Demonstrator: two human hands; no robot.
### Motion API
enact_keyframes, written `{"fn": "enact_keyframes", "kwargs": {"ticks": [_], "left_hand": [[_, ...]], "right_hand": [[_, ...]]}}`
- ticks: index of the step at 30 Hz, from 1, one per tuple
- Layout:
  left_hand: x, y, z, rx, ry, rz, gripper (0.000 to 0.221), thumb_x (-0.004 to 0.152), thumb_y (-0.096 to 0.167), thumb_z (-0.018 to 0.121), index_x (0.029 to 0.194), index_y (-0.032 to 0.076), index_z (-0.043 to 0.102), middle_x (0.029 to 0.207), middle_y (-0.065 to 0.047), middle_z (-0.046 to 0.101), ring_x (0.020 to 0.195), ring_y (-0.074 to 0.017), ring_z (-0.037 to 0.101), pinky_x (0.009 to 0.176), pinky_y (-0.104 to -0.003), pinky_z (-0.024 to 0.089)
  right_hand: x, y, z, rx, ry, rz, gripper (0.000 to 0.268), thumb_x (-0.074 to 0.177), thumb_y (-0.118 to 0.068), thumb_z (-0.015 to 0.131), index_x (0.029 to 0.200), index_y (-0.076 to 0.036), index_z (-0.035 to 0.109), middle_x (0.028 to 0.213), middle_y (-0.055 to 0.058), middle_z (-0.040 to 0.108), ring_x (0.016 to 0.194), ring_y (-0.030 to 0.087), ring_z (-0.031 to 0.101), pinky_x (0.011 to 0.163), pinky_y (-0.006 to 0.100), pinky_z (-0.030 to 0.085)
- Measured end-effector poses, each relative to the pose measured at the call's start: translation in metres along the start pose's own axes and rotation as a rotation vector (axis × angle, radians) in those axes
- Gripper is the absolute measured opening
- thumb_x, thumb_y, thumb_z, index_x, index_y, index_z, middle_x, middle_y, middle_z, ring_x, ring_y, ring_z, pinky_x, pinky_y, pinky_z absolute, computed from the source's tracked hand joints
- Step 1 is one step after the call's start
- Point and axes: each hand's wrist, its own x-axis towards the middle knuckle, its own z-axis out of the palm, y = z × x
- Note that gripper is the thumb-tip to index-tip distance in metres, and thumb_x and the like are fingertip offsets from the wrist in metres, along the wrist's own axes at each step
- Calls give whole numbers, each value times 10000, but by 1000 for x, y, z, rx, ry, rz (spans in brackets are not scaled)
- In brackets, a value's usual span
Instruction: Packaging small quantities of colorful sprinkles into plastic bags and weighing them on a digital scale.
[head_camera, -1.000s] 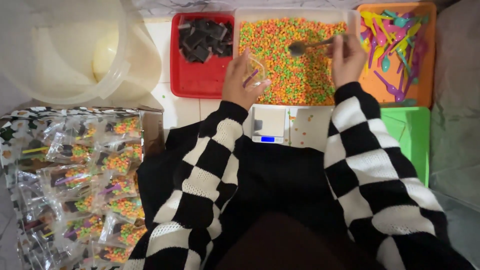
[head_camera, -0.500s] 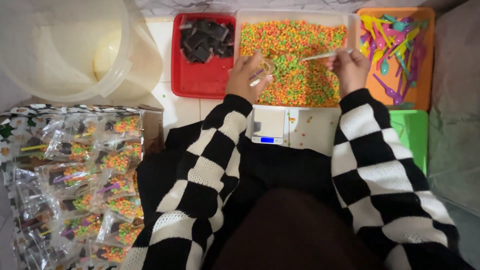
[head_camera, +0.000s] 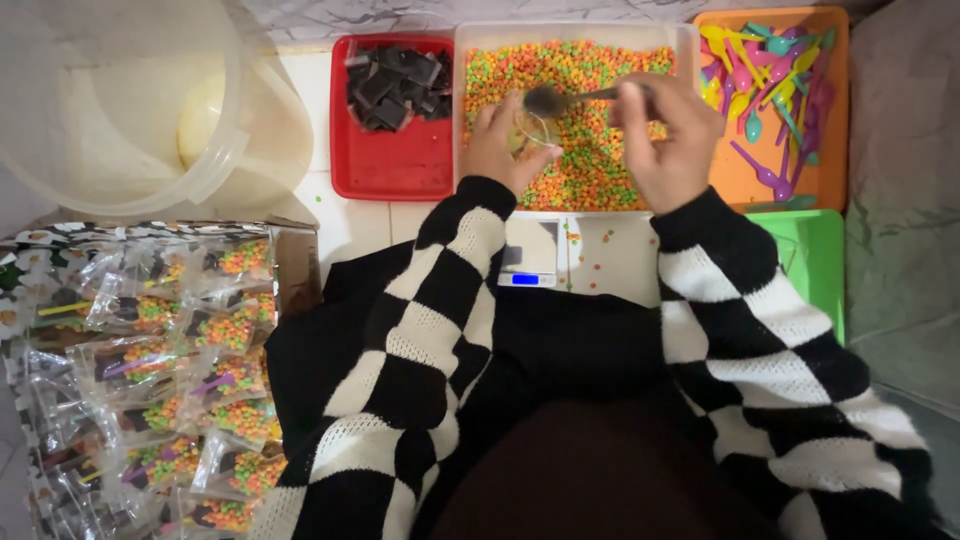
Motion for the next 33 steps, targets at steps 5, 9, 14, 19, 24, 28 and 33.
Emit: {"fn": "enact_keyframes", "kwargs": {"ticks": [5, 9, 14, 19, 24, 28, 33], "left_hand": [[-6, 3, -21, -78, 92, 77, 611, 872, 362, 796, 1356, 69, 564, 1176, -144, 653, 1028, -302, 657, 890, -370, 539], [-2, -2, -20, -52, 121, 21, 377, 912, 287, 731, 1245, 112, 705, 1045, -35, 747, 909, -205, 701, 789, -309, 546], [-13, -4, -26, -134, 172, 40, 569, 846, 290, 821, 1321, 55, 613, 1166, -126, 669, 997, -282, 698, 853, -339, 566], [-13, -22, -23, -64, 116, 53, 756, 768, 259, 923, 1380, 15, 553, 1251, -133, 606, 1061, -278, 673, 902, -329, 568], [-6, -25, -9, 20, 16, 43, 800, 799, 357, 893, 1435, 38, 526, 1244, -134, 602, 1081, -283, 660, 911, -348, 551], [-6, -20, 0, 18, 76, 79, 803, 739, 345, 935, 1383, 43, 562, 1196, -125, 612, 1035, -297, 652, 903, -355, 546], [-3, -14, 4, -24, 98, 131, 801, 743, 389, 946, 1369, 56, 574, 1168, -111, 626, 999, -274, 669, 886, -357, 551]], "right_hand": [[-33, 59, -11, -145, 88, 80, 86, 1103, 98, 617, 1043, 113, 677, 801, 134, 665, 660, 210, 644, 607, 306, 495], [-84, 124, 18, -33, -35, 400, 111, 1099, -8, 602, 1035, 51, 671, 834, 94, 697, 656, 147, 637, 587, 265, 533], [-128, 165, 56, 250, 52, 900, 142, 1083, -103, 577, 1016, -15, 668, 793, 61, 693, 651, 128, 694, 612, 241, 622], [-103, 149, 33, 459, 175, 1161, 138, 1087, -101, 515, 1075, -50, 642, 874, 51, 707, 731, 130, 715, 726, 247, 667], [-56, 115, -6, 418, 283, 949, 108, 1060, -118, 576, 1033, -43, 648, 766, 31, 702, 648, 109, 704, 651, 215, 639], [-25, 82, -20, 350, 281, 762, 145, 1093, -117, 575, 991, -51, 653, 789, 41, 702, 633, 110, 688, 626, 217, 617], [-7, 40, -5, 114, 114, 236, 130, 1141, 14, 577, 1072, 83, 663, 827, 126, 685, 659, 179, 662, 609, 286, 594]]}}
